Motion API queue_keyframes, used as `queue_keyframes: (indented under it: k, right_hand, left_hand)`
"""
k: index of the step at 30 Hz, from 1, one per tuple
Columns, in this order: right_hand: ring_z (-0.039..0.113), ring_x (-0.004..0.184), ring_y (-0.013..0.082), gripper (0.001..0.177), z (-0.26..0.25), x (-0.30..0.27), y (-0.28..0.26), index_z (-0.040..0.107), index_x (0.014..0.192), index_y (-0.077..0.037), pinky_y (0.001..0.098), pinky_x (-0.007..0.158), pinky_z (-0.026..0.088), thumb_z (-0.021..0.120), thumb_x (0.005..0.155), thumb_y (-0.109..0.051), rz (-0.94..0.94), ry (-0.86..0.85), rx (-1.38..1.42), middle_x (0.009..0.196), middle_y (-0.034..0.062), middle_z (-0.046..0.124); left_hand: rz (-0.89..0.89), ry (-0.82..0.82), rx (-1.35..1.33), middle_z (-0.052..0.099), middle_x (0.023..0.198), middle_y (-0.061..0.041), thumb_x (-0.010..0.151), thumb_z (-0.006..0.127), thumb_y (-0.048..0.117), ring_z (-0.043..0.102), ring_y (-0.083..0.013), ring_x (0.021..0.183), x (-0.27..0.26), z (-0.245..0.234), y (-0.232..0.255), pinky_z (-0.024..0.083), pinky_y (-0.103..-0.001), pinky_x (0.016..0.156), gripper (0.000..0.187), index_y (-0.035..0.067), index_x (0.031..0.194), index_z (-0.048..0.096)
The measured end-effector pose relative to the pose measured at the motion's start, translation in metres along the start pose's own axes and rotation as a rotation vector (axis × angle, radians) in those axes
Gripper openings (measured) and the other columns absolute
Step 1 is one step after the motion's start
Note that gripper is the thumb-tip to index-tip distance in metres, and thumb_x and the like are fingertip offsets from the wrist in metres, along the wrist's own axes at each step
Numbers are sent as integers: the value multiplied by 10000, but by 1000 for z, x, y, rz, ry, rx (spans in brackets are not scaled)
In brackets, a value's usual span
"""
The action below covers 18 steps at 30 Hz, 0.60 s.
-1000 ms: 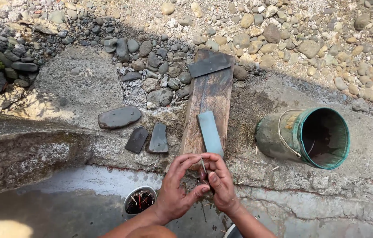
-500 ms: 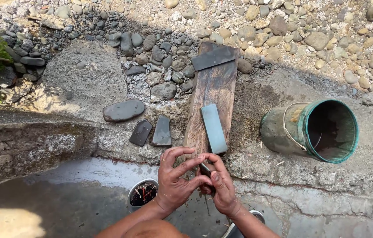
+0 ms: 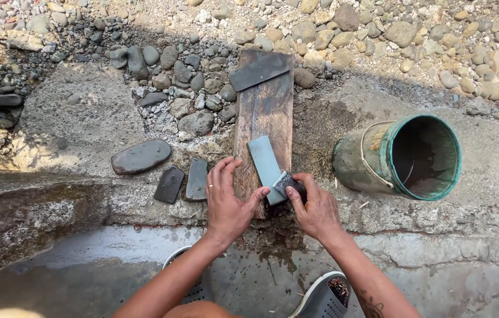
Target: Sharpening a plane blade using a whetstone and water on an outdoor workbench.
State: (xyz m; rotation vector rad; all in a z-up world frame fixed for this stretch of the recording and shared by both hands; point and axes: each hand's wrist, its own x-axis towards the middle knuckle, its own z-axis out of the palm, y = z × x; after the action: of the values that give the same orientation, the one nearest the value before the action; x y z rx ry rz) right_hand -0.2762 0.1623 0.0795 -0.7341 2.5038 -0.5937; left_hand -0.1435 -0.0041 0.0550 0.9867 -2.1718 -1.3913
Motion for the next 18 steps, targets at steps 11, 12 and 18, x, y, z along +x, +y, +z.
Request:
queue_keyframes:
  k: [11,12,18]
  right_hand:
    - [732,768,312,233,17,65,-12,744,1052,-106,417,628,564,739,940,-310,-298,181,-45,924,84,731]
    - [736,785,309,234,18,70,-13,742,1054,-102,408,643,571,739,947,-310,-327,205,-26,946,87,735]
    - [750,737,288,329,9,24,0,736,1200,-167,413,644,592,730,931,-356,-250,46,-100,918,90,743]
  left_hand:
    - [60,-54,320,211,1618,-198,718,887,430,130,-407,1541,65,29,-1,105,-638,1220,1093,121,1564,268]
    - [23,-40,316,174,1644,-201,709,897,411,96,-412,1555,74,27,-1,86,-639,1220,1124,135,1580,243]
    - [-91,-270,279,77,1659,-172,664,917,385,2,-395,1554,38,20,9,-1,-649,1210,1199,191,1579,168]
